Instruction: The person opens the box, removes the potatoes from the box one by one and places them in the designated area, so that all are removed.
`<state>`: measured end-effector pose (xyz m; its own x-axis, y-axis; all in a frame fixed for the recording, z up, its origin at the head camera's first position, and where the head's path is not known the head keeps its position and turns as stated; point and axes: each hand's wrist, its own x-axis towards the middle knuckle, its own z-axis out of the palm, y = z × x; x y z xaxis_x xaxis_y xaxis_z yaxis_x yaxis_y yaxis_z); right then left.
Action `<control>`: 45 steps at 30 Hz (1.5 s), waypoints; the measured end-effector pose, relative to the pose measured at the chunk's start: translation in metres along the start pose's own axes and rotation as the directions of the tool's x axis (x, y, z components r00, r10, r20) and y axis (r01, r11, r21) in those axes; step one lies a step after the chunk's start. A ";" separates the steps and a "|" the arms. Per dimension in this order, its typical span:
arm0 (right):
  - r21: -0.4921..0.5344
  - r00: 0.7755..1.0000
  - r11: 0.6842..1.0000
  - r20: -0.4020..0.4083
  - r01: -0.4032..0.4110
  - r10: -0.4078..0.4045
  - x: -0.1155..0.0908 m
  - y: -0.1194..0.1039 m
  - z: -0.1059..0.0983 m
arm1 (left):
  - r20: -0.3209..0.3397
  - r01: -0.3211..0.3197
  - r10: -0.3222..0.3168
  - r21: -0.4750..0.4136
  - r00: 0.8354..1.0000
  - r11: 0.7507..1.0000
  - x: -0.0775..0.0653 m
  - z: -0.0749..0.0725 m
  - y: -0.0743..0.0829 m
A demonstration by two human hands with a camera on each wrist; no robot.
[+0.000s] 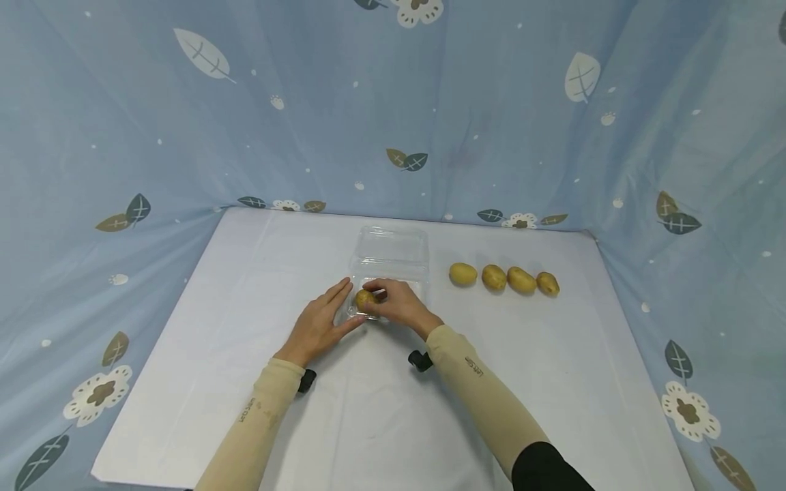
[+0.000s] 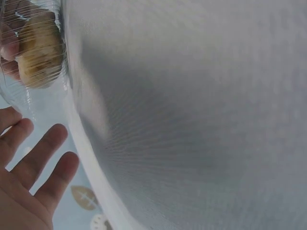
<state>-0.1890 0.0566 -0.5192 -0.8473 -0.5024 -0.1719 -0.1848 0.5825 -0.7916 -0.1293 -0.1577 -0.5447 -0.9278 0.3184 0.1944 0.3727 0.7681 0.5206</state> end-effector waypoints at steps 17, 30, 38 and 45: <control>0.053 1.000 0.998 -0.013 -0.017 0.018 0.000 0.003 0.000 | -0.013 0.001 -0.001 0.007 1.000 1.000 0.001 0.003 -0.001; 0.030 0.997 0.999 -0.073 0.025 -0.023 -0.001 0.006 0.002 | -0.018 -0.006 0.006 0.010 1.000 1.000 0.001 0.002 0.000; 0.079 0.987 0.995 -0.154 0.066 -0.053 -0.007 0.005 -0.008 | -0.011 0.005 -0.005 0.009 1.000 1.000 0.001 0.003 0.001; 0.092 0.967 0.993 -0.251 0.079 -0.053 -0.014 0.007 -0.024 | -0.018 0.018 -0.018 -0.001 1.000 1.000 -0.001 0.001 0.000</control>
<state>-0.1910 0.0834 -0.5084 -0.9340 -0.3564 0.0233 -0.2045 0.4801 -0.8530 -0.1286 -0.1572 -0.5458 -0.9345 0.2945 0.1998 0.3559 0.7730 0.5251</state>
